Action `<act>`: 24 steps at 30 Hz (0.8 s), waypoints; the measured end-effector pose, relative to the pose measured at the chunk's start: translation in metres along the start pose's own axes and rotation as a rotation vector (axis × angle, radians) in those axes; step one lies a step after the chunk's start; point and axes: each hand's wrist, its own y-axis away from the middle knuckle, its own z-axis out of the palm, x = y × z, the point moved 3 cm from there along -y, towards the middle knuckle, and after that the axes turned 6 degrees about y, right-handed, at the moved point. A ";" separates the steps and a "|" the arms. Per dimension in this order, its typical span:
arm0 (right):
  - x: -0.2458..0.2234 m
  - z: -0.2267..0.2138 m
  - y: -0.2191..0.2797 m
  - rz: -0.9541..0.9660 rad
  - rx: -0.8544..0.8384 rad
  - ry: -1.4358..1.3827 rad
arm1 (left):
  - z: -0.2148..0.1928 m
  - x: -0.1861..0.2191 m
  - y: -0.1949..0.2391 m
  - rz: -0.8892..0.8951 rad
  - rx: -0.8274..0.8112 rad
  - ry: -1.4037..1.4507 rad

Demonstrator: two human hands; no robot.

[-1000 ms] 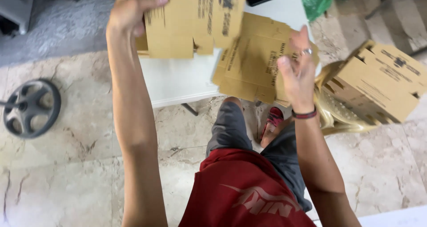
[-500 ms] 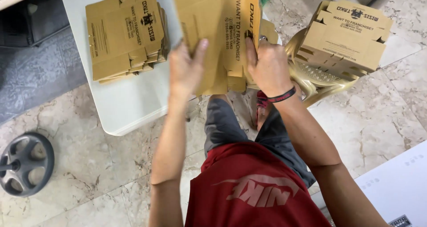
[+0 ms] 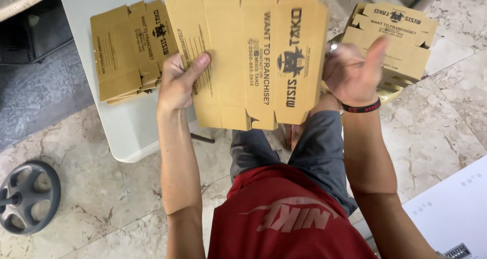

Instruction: Folding flat cardboard templates into boxes and stacking them on a table.

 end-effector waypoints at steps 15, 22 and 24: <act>0.017 -0.016 0.027 0.021 0.210 0.789 | 0.018 -0.001 0.032 -0.055 0.321 -0.549; 0.010 0.008 0.016 0.068 0.066 0.597 | -0.052 -0.072 0.044 -0.233 0.315 0.212; 0.001 0.013 0.016 0.023 0.102 0.853 | -0.010 -0.034 0.047 -0.213 0.299 0.107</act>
